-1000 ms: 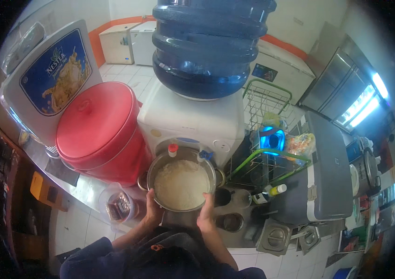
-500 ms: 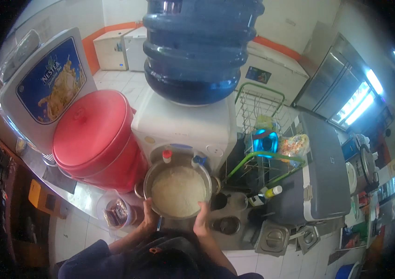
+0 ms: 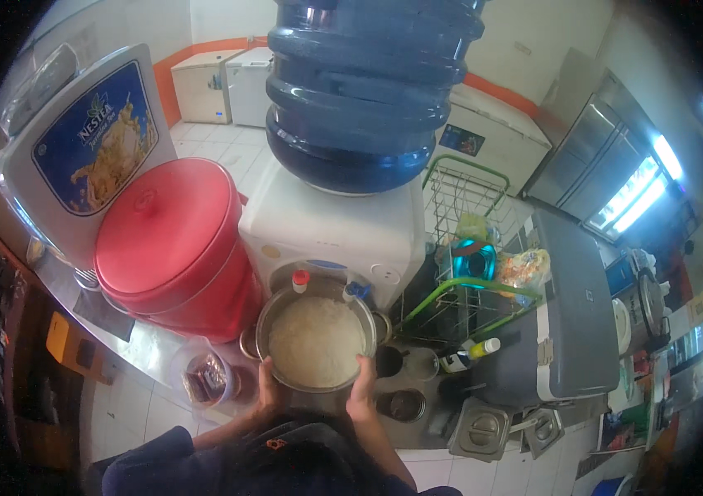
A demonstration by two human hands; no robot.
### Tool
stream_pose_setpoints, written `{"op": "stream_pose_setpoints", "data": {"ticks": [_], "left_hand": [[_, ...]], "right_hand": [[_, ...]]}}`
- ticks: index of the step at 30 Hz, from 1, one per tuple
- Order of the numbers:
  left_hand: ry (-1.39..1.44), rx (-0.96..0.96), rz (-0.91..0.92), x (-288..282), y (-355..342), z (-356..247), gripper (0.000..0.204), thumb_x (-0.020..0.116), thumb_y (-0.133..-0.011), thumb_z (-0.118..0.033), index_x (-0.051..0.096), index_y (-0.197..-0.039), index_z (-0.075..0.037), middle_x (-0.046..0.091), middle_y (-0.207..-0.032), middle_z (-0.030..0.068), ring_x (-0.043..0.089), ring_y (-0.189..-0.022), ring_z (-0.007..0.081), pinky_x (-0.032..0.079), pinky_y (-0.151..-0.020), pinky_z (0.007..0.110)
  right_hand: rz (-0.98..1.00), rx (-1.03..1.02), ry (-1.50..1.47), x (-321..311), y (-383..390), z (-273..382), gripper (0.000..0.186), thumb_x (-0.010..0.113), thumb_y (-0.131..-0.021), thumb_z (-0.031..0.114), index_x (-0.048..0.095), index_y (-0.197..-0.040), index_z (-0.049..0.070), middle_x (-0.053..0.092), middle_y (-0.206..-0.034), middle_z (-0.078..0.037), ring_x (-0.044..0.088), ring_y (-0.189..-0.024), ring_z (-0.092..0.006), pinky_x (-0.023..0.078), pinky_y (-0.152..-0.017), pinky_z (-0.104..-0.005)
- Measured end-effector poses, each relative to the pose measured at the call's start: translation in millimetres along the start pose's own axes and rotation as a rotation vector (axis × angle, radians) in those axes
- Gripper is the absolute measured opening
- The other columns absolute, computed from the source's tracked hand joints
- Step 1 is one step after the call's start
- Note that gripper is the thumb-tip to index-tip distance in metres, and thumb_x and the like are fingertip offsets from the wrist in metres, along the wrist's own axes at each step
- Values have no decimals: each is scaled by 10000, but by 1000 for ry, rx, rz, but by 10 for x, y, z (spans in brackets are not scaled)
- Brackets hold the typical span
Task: The person dispenses water into a pot of flour from a water dispenser, retrieves metal tongs, and stirs the mixture in the pot using the tongs while adding more water.
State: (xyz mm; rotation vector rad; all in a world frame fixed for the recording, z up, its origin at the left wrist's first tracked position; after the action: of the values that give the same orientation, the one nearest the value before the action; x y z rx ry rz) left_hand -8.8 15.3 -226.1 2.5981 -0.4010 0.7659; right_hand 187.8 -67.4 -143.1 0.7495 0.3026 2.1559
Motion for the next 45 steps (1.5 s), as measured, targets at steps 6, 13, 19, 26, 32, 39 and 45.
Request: {"op": "stream_pose_setpoints", "data": {"ticks": [6, 13, 19, 26, 32, 39, 45], "left_hand": [[134, -4, 2, 240, 232, -44, 788, 358, -1011, -588, 352, -1524, 11, 431, -1544, 173, 416, -1394, 317, 277, -1184, 451], [168, -11, -96, 291, 254, -212, 628, 484, -1023, -487, 426, -1436, -18, 543, -1391, 140, 536, -1256, 275, 404, -1099, 442], [259, -79, -25, 415, 50, -623, 701, 441, -1019, -584, 464, -1436, -21, 567, -1399, 144, 508, -1304, 251, 375, -1126, 414], [65, 18, 34, 387, 160, -464, 785, 512, -975, -586, 370, -1512, -32, 476, -1491, 166, 472, -1349, 314, 340, -1150, 458], [-70, -80, 111, 580, 522, -392, 938, 820, -848, -193, 190, -1533, -75, 413, -1475, 150, 427, -1354, 271, 358, -1141, 429], [-161, 87, 110, 474, 432, -222, 1110, 934, -709, -149, 190, -1531, -84, 419, -1452, 132, 407, -1361, 260, 355, -1142, 415], [-165, 62, 122, 517, 441, -266, 1096, 938, -705, -142, 206, -1519, -84, 420, -1455, 127, 419, -1356, 252, 363, -1142, 411]], "right_hand": [[-6, 66, -69, 73, 143, 166, 568, 598, -894, 417, 563, -1328, 51, 616, -1288, -69, 551, -1203, -229, 386, -1047, -354], [-1, 41, -84, 32, 83, 53, 566, 604, -886, 421, 554, -1325, 67, 602, -1288, -69, 538, -1212, -224, 378, -1055, -356], [-11, 32, -74, 13, 156, -233, 621, 619, -855, 429, 503, -1364, 92, 550, -1334, -80, 505, -1250, -238, 382, -1066, -380], [-84, 122, -120, 239, 184, 39, 642, 620, -862, 476, 482, -1377, 118, 545, -1346, -86, 508, -1251, -245, 407, -1047, -408], [-62, 67, -91, 14, 0, -154, 660, 617, -870, 495, 470, -1388, 113, 538, -1353, -84, 505, -1255, -256, 408, -1040, -413], [-89, 18, -32, 94, 46, -77, 654, 614, -882, 480, 441, -1396, 113, 518, -1364, -93, 482, -1275, -252, 377, -1068, -409], [-92, 37, -50, 73, 45, -77, 621, 615, -886, 463, 447, -1375, 118, 516, -1355, -86, 479, -1270, -249, 360, -1080, -401]]}}
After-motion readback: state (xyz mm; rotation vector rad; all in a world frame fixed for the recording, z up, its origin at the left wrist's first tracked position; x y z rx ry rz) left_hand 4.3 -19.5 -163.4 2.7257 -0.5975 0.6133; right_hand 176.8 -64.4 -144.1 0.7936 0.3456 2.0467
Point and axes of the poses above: each hand's wrist, its own y-axis away from the middle knuckle, its own x-axis out of the palm, z = x × y, the point moved 3 cm from there along -y, towards the middle knuckle
